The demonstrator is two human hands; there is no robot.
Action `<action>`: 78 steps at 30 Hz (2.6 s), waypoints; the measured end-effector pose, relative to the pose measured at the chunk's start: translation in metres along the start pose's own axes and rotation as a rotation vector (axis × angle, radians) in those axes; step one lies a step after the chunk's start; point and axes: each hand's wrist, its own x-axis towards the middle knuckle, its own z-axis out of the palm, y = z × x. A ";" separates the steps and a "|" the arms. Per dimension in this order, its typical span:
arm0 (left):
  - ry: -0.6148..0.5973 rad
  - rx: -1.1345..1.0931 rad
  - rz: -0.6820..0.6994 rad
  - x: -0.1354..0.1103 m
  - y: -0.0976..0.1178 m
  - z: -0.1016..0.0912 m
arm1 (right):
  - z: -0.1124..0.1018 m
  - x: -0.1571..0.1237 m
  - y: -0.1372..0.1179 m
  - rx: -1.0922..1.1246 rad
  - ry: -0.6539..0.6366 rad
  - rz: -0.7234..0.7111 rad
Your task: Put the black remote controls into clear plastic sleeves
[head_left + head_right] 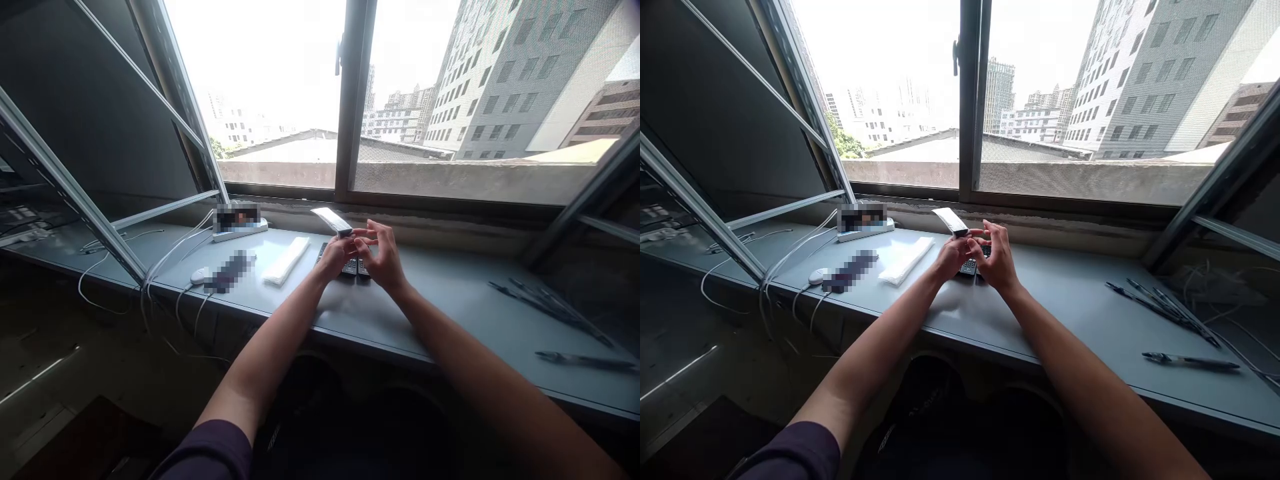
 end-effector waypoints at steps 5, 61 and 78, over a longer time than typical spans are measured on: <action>-0.027 0.099 0.004 -0.001 0.000 0.006 | 0.000 -0.001 0.001 -0.013 -0.016 -0.027; 0.116 1.505 0.119 -0.007 -0.002 -0.015 | -0.009 -0.002 -0.004 0.106 -0.229 -0.167; 0.283 1.433 0.032 -0.006 0.003 -0.017 | -0.007 -0.003 -0.001 0.055 -0.276 -0.255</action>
